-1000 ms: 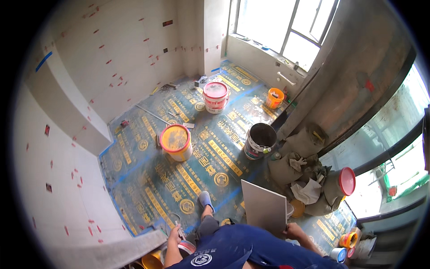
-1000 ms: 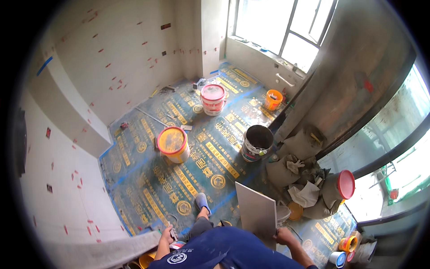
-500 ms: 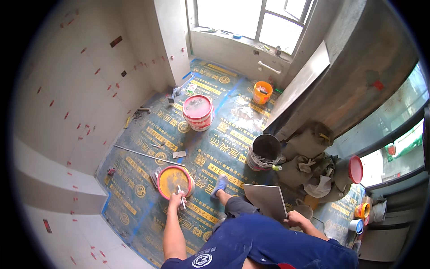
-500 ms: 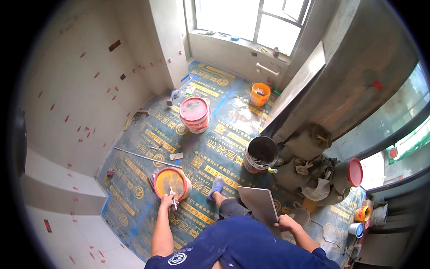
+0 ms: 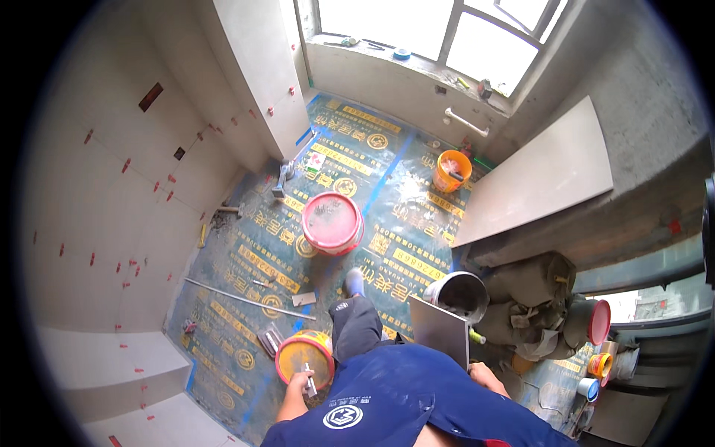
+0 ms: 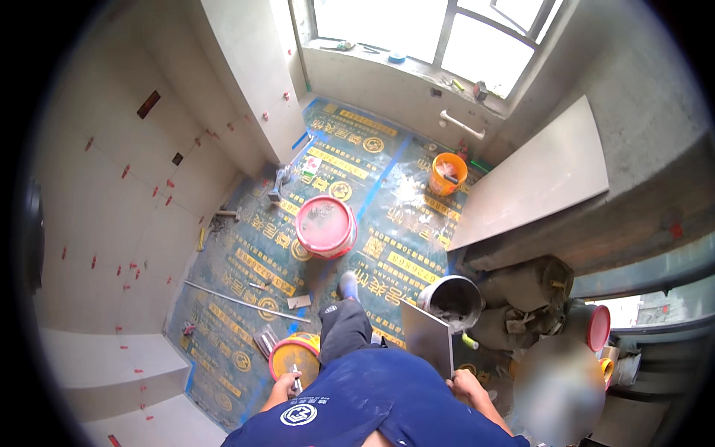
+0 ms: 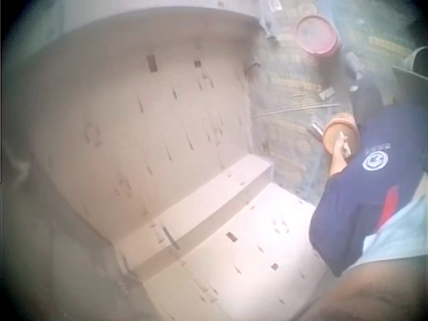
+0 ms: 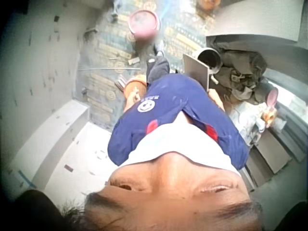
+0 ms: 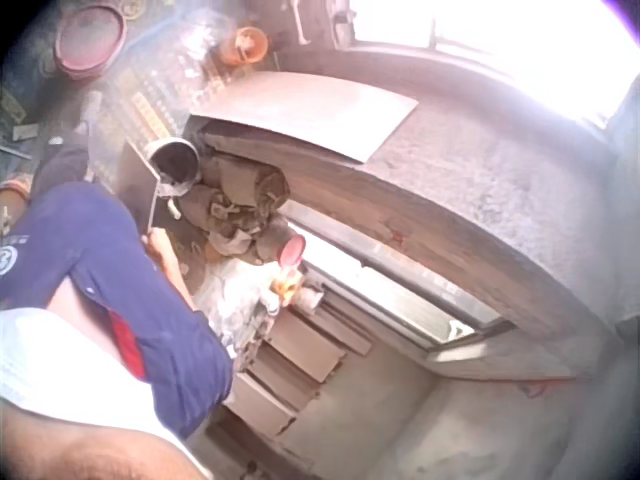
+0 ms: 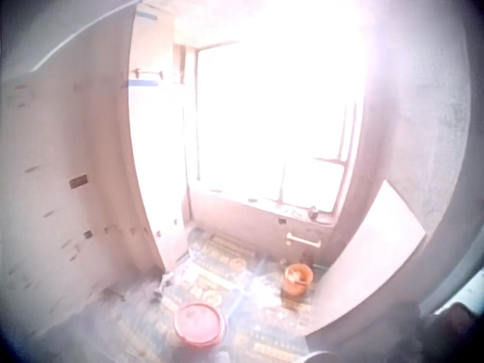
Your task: The person cuts a tile using a circular saw, wipes the tile surface, and uses a suction cup tool to position and install the tile onto a wall.
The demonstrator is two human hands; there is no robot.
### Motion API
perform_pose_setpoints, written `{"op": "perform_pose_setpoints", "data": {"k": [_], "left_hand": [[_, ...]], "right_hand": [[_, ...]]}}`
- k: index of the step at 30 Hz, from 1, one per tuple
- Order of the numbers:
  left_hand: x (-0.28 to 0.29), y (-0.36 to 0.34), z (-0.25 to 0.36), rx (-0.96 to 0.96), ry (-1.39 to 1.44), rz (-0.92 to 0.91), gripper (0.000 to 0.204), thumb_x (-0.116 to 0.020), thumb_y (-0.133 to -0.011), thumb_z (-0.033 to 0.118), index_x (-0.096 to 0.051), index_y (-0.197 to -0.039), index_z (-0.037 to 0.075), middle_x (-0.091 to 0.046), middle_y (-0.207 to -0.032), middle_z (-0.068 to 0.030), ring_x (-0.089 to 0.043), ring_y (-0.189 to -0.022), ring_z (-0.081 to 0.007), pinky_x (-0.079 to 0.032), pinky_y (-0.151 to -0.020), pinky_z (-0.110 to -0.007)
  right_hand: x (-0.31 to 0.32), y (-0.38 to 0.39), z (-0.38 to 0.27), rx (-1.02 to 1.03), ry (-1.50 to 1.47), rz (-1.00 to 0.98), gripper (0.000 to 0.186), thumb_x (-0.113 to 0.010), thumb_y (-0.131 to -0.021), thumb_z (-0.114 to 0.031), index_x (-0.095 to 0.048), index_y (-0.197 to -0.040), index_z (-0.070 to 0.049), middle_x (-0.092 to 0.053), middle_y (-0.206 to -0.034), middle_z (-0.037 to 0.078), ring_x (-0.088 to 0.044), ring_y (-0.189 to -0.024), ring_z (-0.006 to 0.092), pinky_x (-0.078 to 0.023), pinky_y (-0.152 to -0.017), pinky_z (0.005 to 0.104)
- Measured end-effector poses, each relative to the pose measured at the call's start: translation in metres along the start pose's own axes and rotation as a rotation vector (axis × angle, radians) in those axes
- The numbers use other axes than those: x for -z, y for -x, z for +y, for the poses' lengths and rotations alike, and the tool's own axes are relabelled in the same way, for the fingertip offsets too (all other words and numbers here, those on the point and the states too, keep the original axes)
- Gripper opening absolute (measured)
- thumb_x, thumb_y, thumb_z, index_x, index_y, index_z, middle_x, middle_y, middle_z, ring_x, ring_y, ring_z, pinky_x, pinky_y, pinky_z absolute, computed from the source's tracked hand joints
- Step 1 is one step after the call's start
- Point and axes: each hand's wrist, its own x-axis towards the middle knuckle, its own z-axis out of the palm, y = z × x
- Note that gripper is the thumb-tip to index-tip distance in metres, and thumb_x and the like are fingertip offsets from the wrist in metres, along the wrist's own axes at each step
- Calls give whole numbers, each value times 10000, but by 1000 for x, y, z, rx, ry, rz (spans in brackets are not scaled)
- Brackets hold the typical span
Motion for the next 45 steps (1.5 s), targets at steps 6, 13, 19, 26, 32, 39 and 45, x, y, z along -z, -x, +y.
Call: {"op": "perform_pose_setpoints", "data": {"k": [6,13,19,26,32,39,45], "left_hand": [[-16,-47,236,-183,-337,63,225,-753,-795,277,-647,-822,80,-519,-640,-23,-439,-515,-170,-392,-461,-376],[-110,-12,604,-746,-530,57,381,-752,-776,332,-660,-820,-35,-634,-674,-86,-582,-546,-210,-460,-503,-379],[-211,40,774,-804,-324,-134,240,-694,-835,242,-662,-870,6,-652,-657,-73,-611,-527,-167,-476,-480,-331],[-290,-18,848,-510,-289,40,354,-791,-748,167,-654,-966,-77,-667,-755,-140,-643,-586,-247,-496,-506,-406],[-370,3,968,-599,-94,-17,372,-776,-744,125,-642,-1025,-79,-677,-853,-115,-656,-721,-224,-531,-610,-385],[-465,-22,1199,-654,-278,201,445,-786,-669,267,-684,-979,-36,-697,-998,-185,-674,-938,-257,-522,-823,-376],[-601,-32,1413,-765,-554,219,472,-741,-733,337,-688,-1021,-34,-675,-1067,-229,-652,-1027,-333,-507,-908,-435]], "right_hand": [[91,-70,-65,-43,-80,91,397,-662,-815,-340,-667,-821,56,-622,-786,290,-645,-773,430,-520,-655,463],[196,-159,-120,-117,-241,249,314,-630,-805,-278,-679,-889,21,-642,-831,276,-646,-797,423,-526,-711,469],[321,-255,-175,-65,-211,244,296,-608,-823,-264,-675,-833,24,-645,-795,260,-647,-775,418,-526,-722,467],[432,-382,-159,-129,-82,147,379,-638,-810,-307,-667,-716,59,-638,-755,275,-657,-755,416,-543,-715,468],[490,-448,-152,-131,-184,217,227,-583,-764,-154,-676,-749,54,-619,-778,305,-649,-778,438,-536,-729,494],[615,-516,-200,-156,-216,199,228,-533,-780,-134,-642,-778,67,-592,-771,321,-630,-782,469,-508,-673,521],[743,-552,-259,-352,-261,115,289,-691,-808,-210,-627,-795,71,-622,-614,214,-659,-614,357,-514,-594,433]]}}
